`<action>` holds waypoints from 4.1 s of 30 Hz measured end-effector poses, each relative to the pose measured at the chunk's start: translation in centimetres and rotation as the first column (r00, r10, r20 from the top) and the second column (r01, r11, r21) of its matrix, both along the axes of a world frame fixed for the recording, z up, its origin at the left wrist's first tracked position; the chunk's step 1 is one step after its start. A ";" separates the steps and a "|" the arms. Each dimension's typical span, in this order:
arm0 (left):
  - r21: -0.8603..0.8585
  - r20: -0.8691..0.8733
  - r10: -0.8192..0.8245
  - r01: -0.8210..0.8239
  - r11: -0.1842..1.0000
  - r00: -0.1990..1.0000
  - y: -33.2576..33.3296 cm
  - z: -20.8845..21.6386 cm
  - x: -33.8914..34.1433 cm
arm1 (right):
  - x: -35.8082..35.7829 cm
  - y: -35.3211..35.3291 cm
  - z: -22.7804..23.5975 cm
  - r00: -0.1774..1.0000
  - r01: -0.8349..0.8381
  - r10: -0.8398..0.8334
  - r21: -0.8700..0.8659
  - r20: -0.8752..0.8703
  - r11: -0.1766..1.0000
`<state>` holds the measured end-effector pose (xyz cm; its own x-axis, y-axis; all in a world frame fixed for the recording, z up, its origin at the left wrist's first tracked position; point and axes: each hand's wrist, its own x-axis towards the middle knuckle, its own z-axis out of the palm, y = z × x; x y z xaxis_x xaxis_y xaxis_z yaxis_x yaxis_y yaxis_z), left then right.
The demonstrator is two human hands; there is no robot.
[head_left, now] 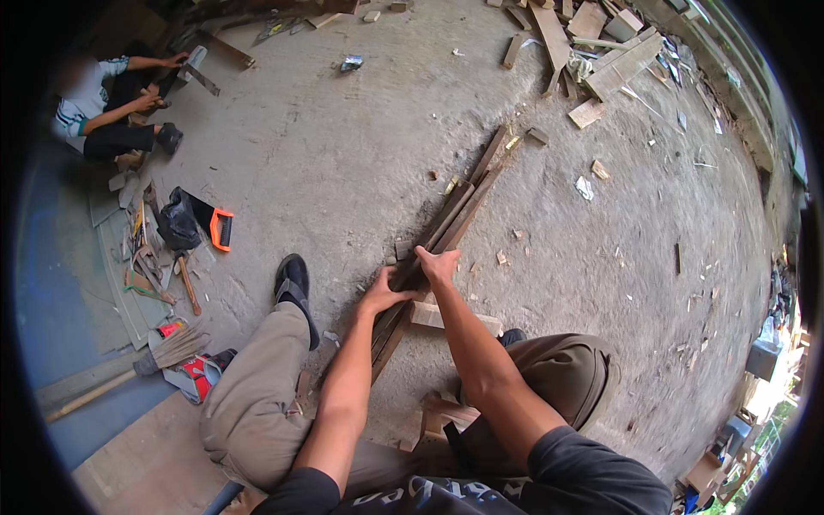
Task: The person sits on the ground and repeatedly hammers a long, thin wooden strip to straighten it. They pick up the strip, strike it with a hammer, inspect it, and repeat the process. A hand saw and other tools are visible nearby.
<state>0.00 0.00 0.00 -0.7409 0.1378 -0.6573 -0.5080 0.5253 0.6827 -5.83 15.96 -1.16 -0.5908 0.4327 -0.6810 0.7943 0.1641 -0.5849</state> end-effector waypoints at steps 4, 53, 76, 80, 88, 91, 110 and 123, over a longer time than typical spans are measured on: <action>-0.219 -0.116 -0.043 0.017 0.975 0.992 1.7 -0.3 -0.7 | -0.3 0.1 0.3 1.000 0.011 -0.014 -0.100 -0.022 0.995; -0.518 -0.656 -0.753 0.758 0.396 -0.055 48.2 42.0 -3.2 | 11.9 42.8 36.8 -0.307 0.103 -0.791 -0.845 -0.529 0.525; -0.460 -0.173 -0.985 0.882 0.101 0.022 46.1 10.0 -2.4 | 20.4 40.9 4.0 -0.298 0.611 -0.941 -0.790 -0.160 -0.059; -0.411 -0.257 -0.960 0.887 0.211 0.110 45.3 8.9 -3.7 | 18.9 41.6 3.4 -0.211 0.518 -0.971 -0.855 -0.109 -0.016; -0.430 -0.376 -0.910 0.836 0.340 0.176 45.8 6.8 -6.0 | 15.8 45.1 2.4 -0.001 0.658 -0.982 -0.740 -0.188 0.141; -0.454 -0.266 -0.938 0.829 0.326 0.223 46.1 6.6 -5.5 | 16.1 44.4 1.9 0.025 0.584 -0.981 -0.793 -0.194 0.172; -0.655 -0.347 -0.875 0.581 0.483 0.337 40.2 1.8 -7.2 | 14.4 39.7 -2.8 0.498 0.817 -0.862 -0.280 -0.095 0.504; -0.597 -0.768 -0.613 0.140 0.790 0.184 43.2 5.0 -15.5 | 10.4 37.4 -1.1 0.105 0.586 -0.969 -0.774 -0.222 0.241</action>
<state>-15.47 43.24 4.97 -0.7570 0.5614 0.3345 0.6438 0.7285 0.2342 4.52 53.38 -2.22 -0.3560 0.7103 -0.6072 -0.2906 -0.7017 -0.6505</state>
